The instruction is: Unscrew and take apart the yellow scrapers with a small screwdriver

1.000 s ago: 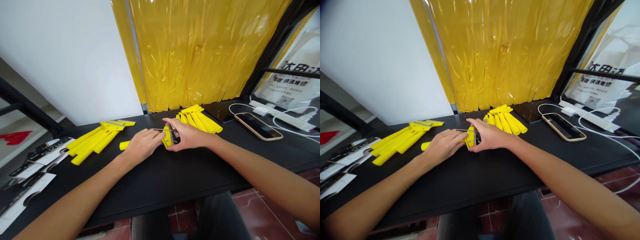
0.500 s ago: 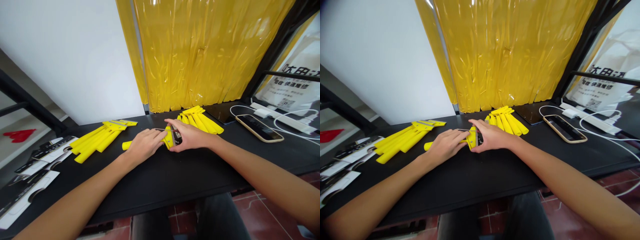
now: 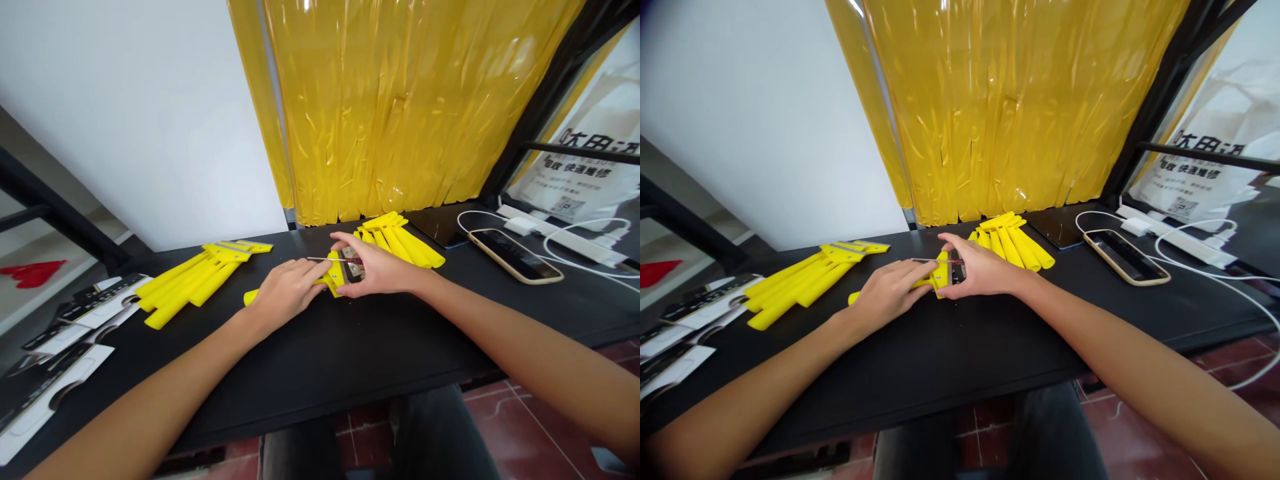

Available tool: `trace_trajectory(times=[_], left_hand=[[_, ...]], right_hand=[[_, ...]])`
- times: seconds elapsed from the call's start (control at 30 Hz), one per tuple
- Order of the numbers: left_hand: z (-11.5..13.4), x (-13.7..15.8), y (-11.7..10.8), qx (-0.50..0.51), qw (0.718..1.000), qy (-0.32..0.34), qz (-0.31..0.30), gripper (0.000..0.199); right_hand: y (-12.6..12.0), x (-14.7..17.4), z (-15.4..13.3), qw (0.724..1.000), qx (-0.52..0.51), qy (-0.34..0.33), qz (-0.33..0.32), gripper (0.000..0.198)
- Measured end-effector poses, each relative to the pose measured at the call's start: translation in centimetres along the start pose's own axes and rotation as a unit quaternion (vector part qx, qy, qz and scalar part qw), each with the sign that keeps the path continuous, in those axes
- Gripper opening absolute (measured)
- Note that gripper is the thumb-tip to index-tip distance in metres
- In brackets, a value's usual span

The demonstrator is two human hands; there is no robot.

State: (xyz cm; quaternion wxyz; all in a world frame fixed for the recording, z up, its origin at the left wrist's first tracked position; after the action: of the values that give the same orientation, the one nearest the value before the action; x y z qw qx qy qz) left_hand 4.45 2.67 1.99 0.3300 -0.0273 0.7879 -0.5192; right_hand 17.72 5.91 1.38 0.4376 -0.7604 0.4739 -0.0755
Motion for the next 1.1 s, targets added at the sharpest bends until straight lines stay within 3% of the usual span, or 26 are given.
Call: trace_trajectory(times=[0.17,0.6,0.73,0.9,1.0,1.1], left_hand=[[0.3,-0.1,-0.5,-0.017,1.0,0.016,0.015,0.022],[-0.1,0.1,-0.6,-0.029,0.999,0.0,0.022,0.023],[-0.5,0.1,-0.5,-0.031,0.999,-0.014,0.018,0.023],[-0.8,0.0,-0.3,-0.037,0.999,-0.023,0.003,0.022],[-0.6,0.0,-0.3,-0.038,0.999,-0.02,-0.006,0.023],[-0.4,-0.1,-0.2,-0.049,0.998,-0.015,-0.022,0.023]], right_hand=[[0.3,-0.1,0.2,1.0,-0.019,0.009,-0.001,0.106],[-0.4,-0.3,0.7,1.0,-0.011,0.02,0.005,0.114],[-1.6,-0.4,1.4,1.0,0.003,0.013,0.018,0.112],[-4.6,-0.4,3.2,0.99,0.124,0.01,0.065,0.111],[-5.0,-0.4,4.6,0.978,0.201,0.032,0.047,0.112],[-5.1,-0.4,4.5,0.975,0.215,0.027,0.052,0.111]])
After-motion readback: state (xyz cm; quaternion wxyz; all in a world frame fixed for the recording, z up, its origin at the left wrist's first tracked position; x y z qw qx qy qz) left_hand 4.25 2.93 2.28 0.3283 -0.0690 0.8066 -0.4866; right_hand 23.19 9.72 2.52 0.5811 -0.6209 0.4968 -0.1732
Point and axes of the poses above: each hand's wrist, its own x-axis away from the middle knuckle, its own y-axis out of the palm, z = x × y, the point moved 9 cm from there along -x, towards the middle knuckle, and after that the axes turned 2 degrees about -x, right-handed, at the moved point
